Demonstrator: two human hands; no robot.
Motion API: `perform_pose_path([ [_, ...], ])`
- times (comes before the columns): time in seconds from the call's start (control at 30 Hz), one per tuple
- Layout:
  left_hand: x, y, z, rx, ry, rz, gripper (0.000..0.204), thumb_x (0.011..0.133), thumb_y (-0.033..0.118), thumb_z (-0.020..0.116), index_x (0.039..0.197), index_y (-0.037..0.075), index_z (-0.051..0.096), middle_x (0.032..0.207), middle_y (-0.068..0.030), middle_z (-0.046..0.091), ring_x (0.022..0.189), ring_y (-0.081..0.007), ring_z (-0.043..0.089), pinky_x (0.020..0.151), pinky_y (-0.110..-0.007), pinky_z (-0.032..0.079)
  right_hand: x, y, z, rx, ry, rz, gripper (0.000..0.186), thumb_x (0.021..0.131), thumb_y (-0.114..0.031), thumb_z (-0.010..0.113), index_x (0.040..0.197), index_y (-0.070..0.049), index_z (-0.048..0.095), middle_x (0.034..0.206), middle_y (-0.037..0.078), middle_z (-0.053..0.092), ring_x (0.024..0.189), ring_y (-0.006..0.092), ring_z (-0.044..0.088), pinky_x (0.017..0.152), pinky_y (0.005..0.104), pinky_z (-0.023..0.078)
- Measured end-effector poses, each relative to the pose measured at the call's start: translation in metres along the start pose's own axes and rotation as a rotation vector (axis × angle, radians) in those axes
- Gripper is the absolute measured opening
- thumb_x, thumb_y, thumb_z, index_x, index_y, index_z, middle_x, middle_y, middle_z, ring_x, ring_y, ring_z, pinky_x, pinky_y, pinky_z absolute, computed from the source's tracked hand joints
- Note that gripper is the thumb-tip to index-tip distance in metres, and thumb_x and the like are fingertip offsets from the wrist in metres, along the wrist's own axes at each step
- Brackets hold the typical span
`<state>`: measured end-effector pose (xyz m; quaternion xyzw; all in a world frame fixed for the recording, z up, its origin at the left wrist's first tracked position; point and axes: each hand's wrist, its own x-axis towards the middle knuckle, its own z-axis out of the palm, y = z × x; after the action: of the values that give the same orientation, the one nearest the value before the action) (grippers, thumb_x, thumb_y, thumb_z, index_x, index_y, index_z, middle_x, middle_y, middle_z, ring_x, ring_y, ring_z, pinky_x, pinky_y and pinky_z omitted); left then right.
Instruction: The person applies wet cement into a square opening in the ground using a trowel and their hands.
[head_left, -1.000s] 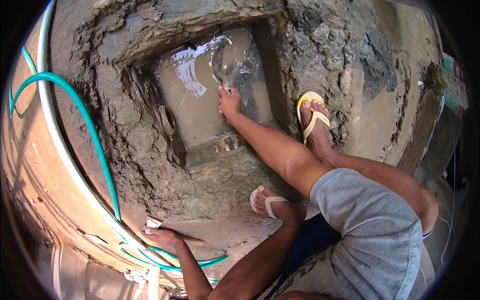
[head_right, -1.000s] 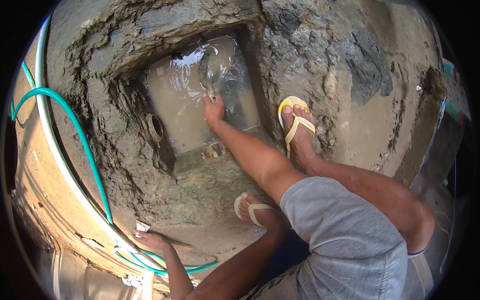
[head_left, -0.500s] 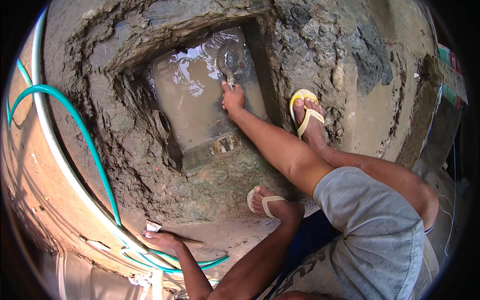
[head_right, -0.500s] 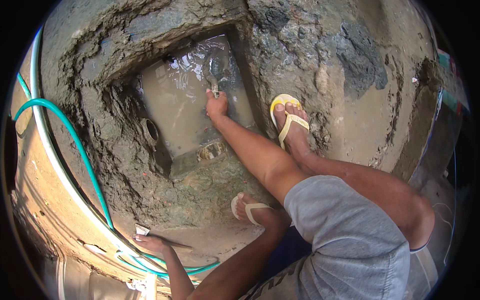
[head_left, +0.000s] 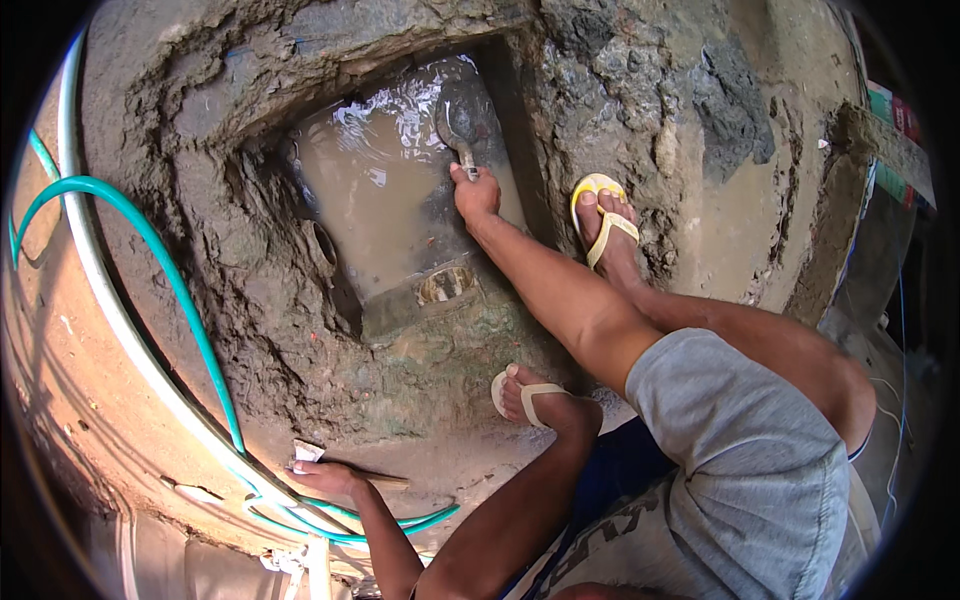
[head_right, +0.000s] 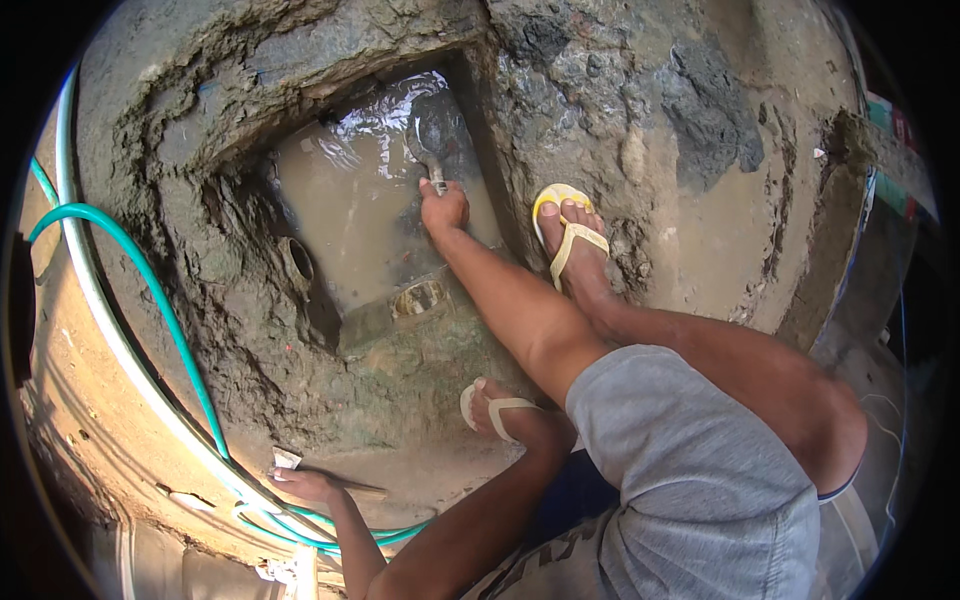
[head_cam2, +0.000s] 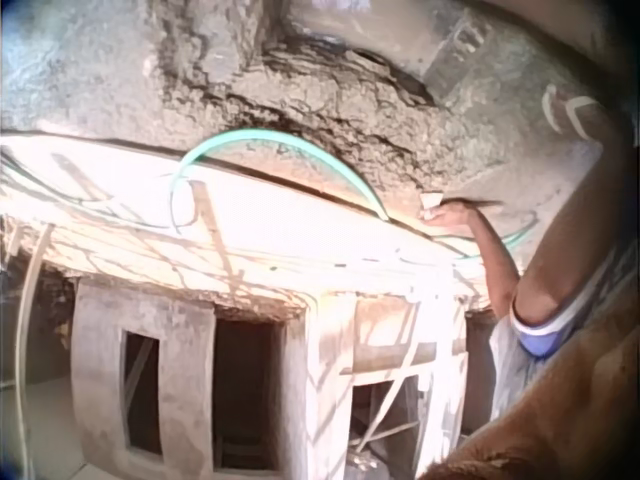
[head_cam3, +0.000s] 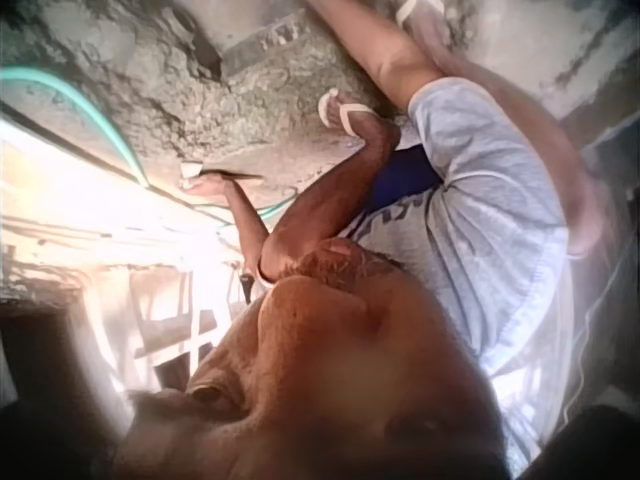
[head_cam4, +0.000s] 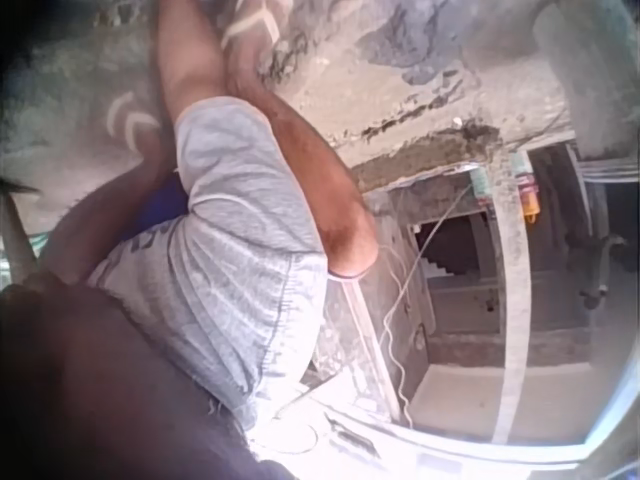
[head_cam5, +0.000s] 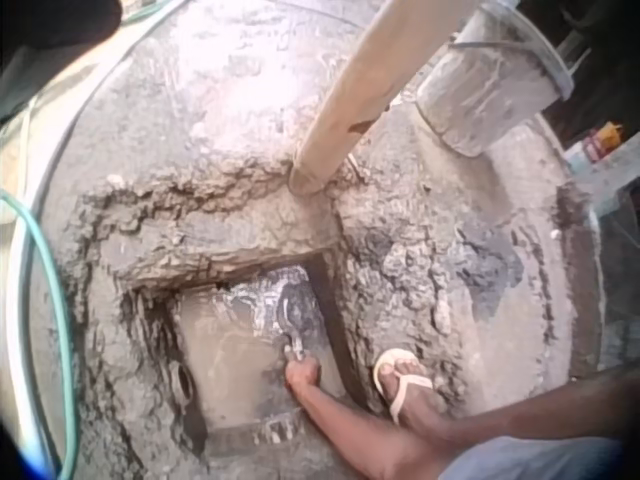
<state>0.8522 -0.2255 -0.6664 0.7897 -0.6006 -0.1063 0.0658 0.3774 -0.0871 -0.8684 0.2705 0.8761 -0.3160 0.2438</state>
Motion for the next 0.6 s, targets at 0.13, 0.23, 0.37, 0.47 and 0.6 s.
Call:
perform_pose_path([
  [0.13, 0.004, -0.002, 0.008, -0.035, -0.009, -0.003, 0.062, 0.108, 0.041, 0.033, 0.148, -0.007, 0.033, 0.148, -0.0316, 0.039, 0.134, -0.0438, 0.043, 0.113, -0.047, 0.036, 0.018, 0.009, -0.009, -0.093, 0.027, -0.013, 0.053, 0.082, -0.042, 0.077, 0.117, -0.004, 0.066, 0.111, 0.023, 0.070, 0.108, 0.0394, 0.066, 0.094, 0.0457, 0.050],
  [0.23, 0.003, 0.000, 0.003, 0.028, 0.018, 0.022, 0.061, 0.108, 0.041, 0.034, 0.147, -0.007, 0.034, 0.148, -0.0303, 0.039, 0.135, -0.0430, 0.043, 0.113, -0.047, 0.036, 0.011, 0.010, -0.011, -0.095, 0.028, 0.008, 0.055, 0.082, -0.041, 0.076, 0.120, -0.003, 0.065, 0.113, 0.023, 0.069, 0.110, 0.0396, 0.065, 0.095, 0.0458, 0.049],
  [0.37, 0.002, 0.009, -0.002, 0.006, 0.010, -0.008, 0.064, 0.107, 0.043, 0.035, 0.147, -0.007, 0.034, 0.148, -0.0299, 0.039, 0.136, -0.0427, 0.042, 0.113, -0.048, 0.035, 0.005, 0.002, -0.019, -0.158, 0.060, -0.042, 0.052, 0.083, -0.039, 0.076, 0.119, -0.004, 0.065, 0.113, 0.024, 0.069, 0.109, 0.0413, 0.065, 0.095, 0.0467, 0.049],
  [0.47, 0.005, 0.006, -0.005, 0.030, 0.049, 0.041, 0.066, 0.107, 0.045, 0.037, 0.145, -0.009, 0.035, 0.147, -0.0299, 0.040, 0.136, -0.0427, 0.041, 0.113, -0.048, 0.035, -0.012, 0.000, -0.028, -0.209, 0.048, -0.098, 0.054, 0.084, -0.039, 0.075, 0.122, -0.005, 0.061, 0.112, 0.024, 0.069, 0.108, 0.0422, 0.065, 0.093, 0.0477, 0.049],
  [0.6, 0.004, 0.008, -0.001, 0.045, 0.046, 0.076, 0.066, 0.106, 0.045, 0.038, 0.144, -0.009, 0.036, 0.146, -0.0305, 0.042, 0.135, -0.0434, 0.042, 0.113, -0.049, 0.035, -0.017, -0.006, -0.051, -0.201, 0.026, -0.170, 0.059, 0.083, -0.043, 0.075, 0.123, -0.004, 0.057, 0.111, 0.025, 0.068, 0.106, 0.0422, 0.065, 0.092, 0.0478, 0.050],
])
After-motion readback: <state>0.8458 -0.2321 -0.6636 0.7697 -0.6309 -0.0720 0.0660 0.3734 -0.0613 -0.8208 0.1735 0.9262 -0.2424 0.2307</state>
